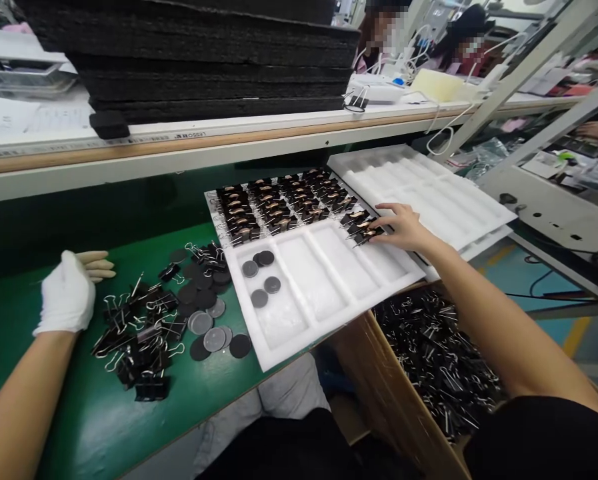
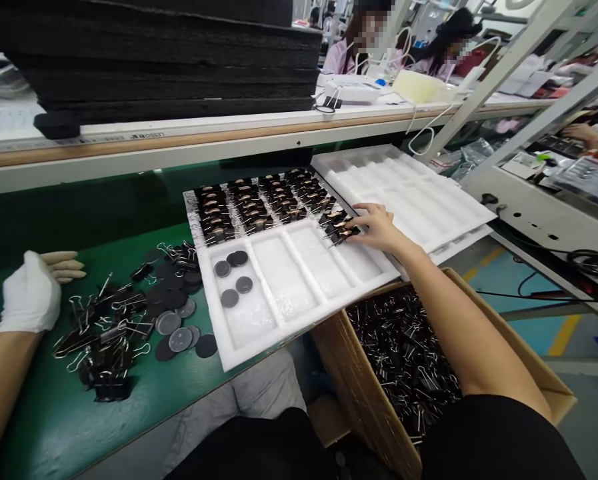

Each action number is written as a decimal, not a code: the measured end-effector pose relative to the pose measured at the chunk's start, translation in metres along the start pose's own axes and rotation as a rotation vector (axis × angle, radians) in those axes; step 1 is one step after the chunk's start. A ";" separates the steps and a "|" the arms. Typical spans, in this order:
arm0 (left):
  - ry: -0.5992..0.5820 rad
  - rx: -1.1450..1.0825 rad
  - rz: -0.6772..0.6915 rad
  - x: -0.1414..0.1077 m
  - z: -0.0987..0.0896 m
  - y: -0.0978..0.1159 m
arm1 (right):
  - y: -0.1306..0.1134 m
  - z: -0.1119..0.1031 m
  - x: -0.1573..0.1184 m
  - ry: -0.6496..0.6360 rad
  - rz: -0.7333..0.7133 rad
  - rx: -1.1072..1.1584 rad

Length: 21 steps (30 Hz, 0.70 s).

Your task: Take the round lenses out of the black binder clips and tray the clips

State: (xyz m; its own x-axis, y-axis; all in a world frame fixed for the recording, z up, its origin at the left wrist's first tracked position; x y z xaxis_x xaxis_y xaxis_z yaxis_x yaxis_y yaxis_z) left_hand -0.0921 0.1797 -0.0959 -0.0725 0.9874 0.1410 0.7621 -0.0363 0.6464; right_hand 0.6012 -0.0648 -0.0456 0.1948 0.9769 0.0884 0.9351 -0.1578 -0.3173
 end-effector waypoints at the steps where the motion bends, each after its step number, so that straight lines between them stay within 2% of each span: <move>1: 0.010 -0.029 -0.018 -0.001 0.000 -0.001 | -0.001 -0.001 -0.001 0.019 -0.011 -0.006; 6: 0.033 -0.131 -0.052 -0.005 0.002 0.000 | -0.023 -0.008 -0.008 0.050 0.038 -0.139; 11: 0.050 -0.189 -0.036 -0.020 0.001 0.004 | -0.076 -0.020 -0.022 0.115 0.039 -0.161; 13: 0.025 -0.205 -0.009 -0.030 0.001 0.004 | -0.084 -0.025 -0.024 0.114 0.158 -0.193; 16: -0.014 -0.220 0.026 -0.046 -0.001 0.005 | -0.069 -0.027 -0.024 0.014 0.511 -0.268; 17: -0.029 -0.221 0.033 -0.049 -0.002 0.005 | -0.062 -0.026 -0.023 -0.020 0.586 -0.276; 19: -0.058 -0.211 0.044 -0.053 -0.003 0.005 | -0.047 -0.019 -0.020 -0.045 0.631 -0.269; 21: -0.079 -0.177 0.046 -0.051 -0.002 0.005 | -0.034 -0.010 -0.019 -0.040 0.609 -0.241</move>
State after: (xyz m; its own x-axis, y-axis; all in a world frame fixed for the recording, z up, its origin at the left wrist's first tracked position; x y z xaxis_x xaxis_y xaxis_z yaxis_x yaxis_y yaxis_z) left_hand -0.0863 0.1283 -0.0984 0.0162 0.9928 0.1186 0.6380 -0.1016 0.7633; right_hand 0.5684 -0.0793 -0.0268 0.7034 0.7066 -0.0773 0.7022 -0.7076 -0.0784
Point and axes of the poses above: each hand's wrist, its own x-axis towards the middle knuckle, its own z-axis out of the palm, y = z × x, the point moved 4 cm from there along x, towards the middle knuckle, and after that the axes turned 15 degrees about x, right-handed, at the moved point
